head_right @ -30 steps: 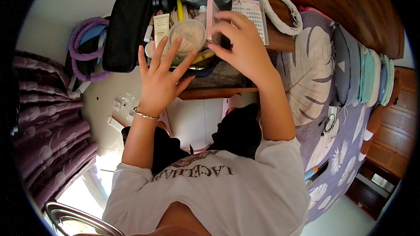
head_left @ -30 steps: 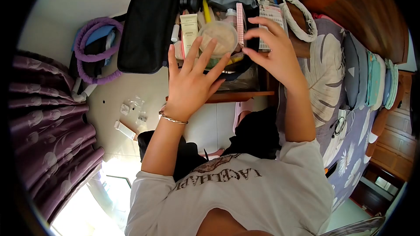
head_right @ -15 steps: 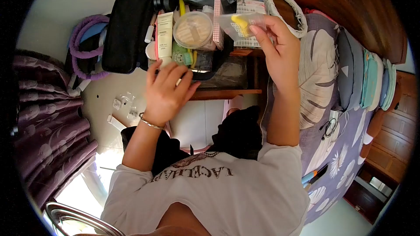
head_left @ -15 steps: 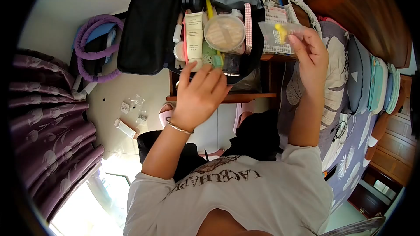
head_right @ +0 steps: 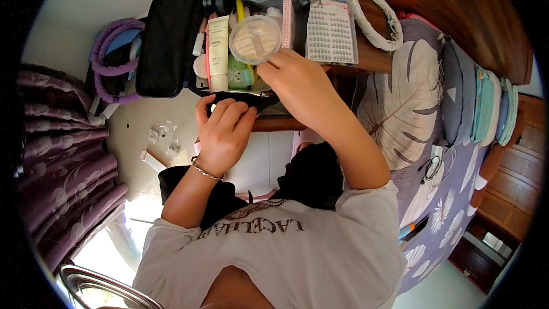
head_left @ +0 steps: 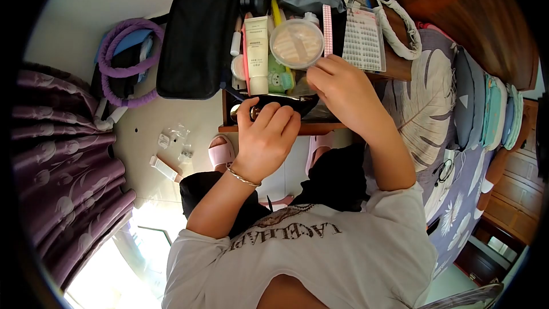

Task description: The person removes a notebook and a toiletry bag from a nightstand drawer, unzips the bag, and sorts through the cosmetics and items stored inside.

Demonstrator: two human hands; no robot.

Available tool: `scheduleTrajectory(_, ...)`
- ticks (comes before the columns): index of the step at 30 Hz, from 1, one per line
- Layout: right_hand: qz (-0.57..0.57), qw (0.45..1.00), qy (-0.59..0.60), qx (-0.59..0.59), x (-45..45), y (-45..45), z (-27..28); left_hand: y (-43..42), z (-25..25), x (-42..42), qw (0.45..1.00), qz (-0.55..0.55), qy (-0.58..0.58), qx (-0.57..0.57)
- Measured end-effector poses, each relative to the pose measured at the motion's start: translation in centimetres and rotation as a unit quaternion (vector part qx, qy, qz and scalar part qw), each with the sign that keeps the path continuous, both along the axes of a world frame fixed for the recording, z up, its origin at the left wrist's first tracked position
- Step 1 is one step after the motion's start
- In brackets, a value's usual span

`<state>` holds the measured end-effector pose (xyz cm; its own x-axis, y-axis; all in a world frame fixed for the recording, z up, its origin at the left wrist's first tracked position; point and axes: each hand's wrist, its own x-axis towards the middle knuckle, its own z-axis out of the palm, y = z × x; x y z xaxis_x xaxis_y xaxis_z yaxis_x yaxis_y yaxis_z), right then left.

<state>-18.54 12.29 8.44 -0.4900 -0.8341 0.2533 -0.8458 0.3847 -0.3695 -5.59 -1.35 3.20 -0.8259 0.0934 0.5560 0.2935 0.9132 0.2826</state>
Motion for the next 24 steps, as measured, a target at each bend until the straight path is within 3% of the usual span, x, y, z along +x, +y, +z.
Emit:
scheduleTrajectory(5,0.050,0.998,0.004,0.030,-1.2,-0.2,0.1,0.2,0.0,0.2,1.000,0.002,0.003,0.004)
scheduleTrajectory(8,0.092,0.986,-0.036,0.132,-1.2,0.6,1.3,0.2,0.1,0.0,1.000,0.005,0.006,-0.001)
scheduleTrajectory(11,0.056,0.986,-0.020,0.158,-1.1,0.8,1.5,0.3,0.3,0.0,1.000,0.009,0.004,-0.010)
scheduleTrajectory(14,-0.013,0.995,0.033,0.093,-0.8,0.4,1.9,0.5,0.4,0.3,1.000,0.014,0.003,-0.021)
scheduleTrajectory(16,-0.045,0.996,-0.076,0.021,-0.9,0.2,1.5,0.6,0.4,0.4,0.999,0.018,0.006,-0.027)
scheduleTrajectory(20,-0.103,0.986,-0.062,0.115,-0.4,-0.1,0.1,0.6,0.6,0.3,0.999,0.018,0.017,-0.021)
scheduleTrajectory(22,-0.066,0.972,0.105,0.200,0.1,-0.2,-0.2,0.4,0.8,0.4,0.999,0.023,0.030,-0.023)
scheduleTrajectory(24,-0.032,0.968,0.155,0.197,-0.1,-0.5,-0.6,0.2,0.7,0.7,0.997,0.002,0.001,-0.082)
